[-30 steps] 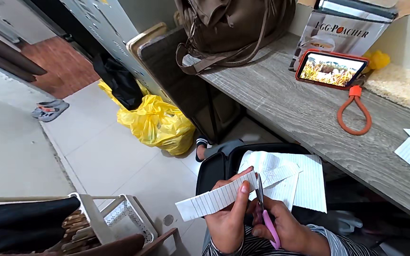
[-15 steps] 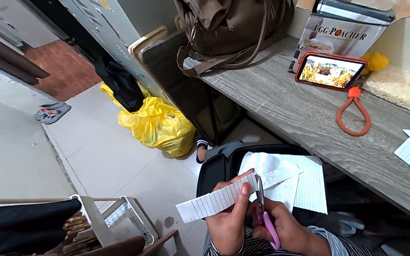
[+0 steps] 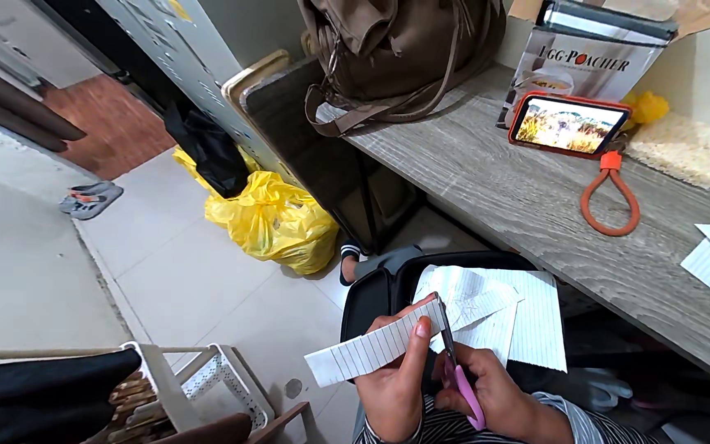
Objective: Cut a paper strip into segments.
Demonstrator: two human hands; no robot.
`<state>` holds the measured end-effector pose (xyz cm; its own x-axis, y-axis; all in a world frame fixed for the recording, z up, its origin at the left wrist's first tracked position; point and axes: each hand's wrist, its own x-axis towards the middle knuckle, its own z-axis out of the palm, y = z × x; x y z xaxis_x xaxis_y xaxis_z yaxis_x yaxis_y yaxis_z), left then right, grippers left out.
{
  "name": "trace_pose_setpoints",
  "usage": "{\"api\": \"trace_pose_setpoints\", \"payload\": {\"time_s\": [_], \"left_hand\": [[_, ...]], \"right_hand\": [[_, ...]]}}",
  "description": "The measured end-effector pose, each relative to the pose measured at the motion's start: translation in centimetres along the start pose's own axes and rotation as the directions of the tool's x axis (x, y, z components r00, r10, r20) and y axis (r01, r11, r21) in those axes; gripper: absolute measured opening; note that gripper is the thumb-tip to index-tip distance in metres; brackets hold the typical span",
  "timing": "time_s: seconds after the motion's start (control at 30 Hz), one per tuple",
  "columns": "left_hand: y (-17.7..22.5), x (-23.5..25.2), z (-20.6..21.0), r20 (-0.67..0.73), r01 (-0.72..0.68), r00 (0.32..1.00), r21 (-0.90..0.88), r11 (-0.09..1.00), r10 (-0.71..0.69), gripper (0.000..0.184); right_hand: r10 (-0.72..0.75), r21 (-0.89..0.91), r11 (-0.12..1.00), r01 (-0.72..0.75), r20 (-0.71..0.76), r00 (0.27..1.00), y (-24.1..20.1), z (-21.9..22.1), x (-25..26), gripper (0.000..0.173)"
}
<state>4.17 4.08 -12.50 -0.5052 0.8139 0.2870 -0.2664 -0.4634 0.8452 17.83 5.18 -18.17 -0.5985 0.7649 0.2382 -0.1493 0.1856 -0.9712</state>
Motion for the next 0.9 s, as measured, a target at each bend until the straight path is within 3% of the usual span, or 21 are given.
{"api": "trace_pose_setpoints", "payload": {"time_s": [0.17,0.43,0.63,0.9], "left_hand": [[0.05,0.07,-0.09,0.018,0.004,1.000,0.000,1.000,-0.004,0.005],[-0.01,0.03,-0.09,0.002,0.002,1.000,-0.003,1.000,-0.002,0.006],[-0.06,-0.07,-0.12,0.020,0.002,1.000,-0.014,1.000,-0.002,0.005],[-0.11,0.01,-0.09,-0.001,-0.004,1.000,-0.009,1.000,0.004,0.006]], "right_hand": [[0.038,-0.029,0.999,-0.037,0.038,0.999,-0.23,-0.07,0.11,0.044],[0.012,0.000,1.000,-0.012,-0.028,1.000,-0.01,-0.01,0.00,0.032],[0.054,-0.010,0.998,-0.054,0.029,0.998,-0.26,0.03,0.08,0.043],[0.009,-0.007,1.000,-0.009,-0.030,1.000,0.07,0.00,-0.06,0.031]]}}
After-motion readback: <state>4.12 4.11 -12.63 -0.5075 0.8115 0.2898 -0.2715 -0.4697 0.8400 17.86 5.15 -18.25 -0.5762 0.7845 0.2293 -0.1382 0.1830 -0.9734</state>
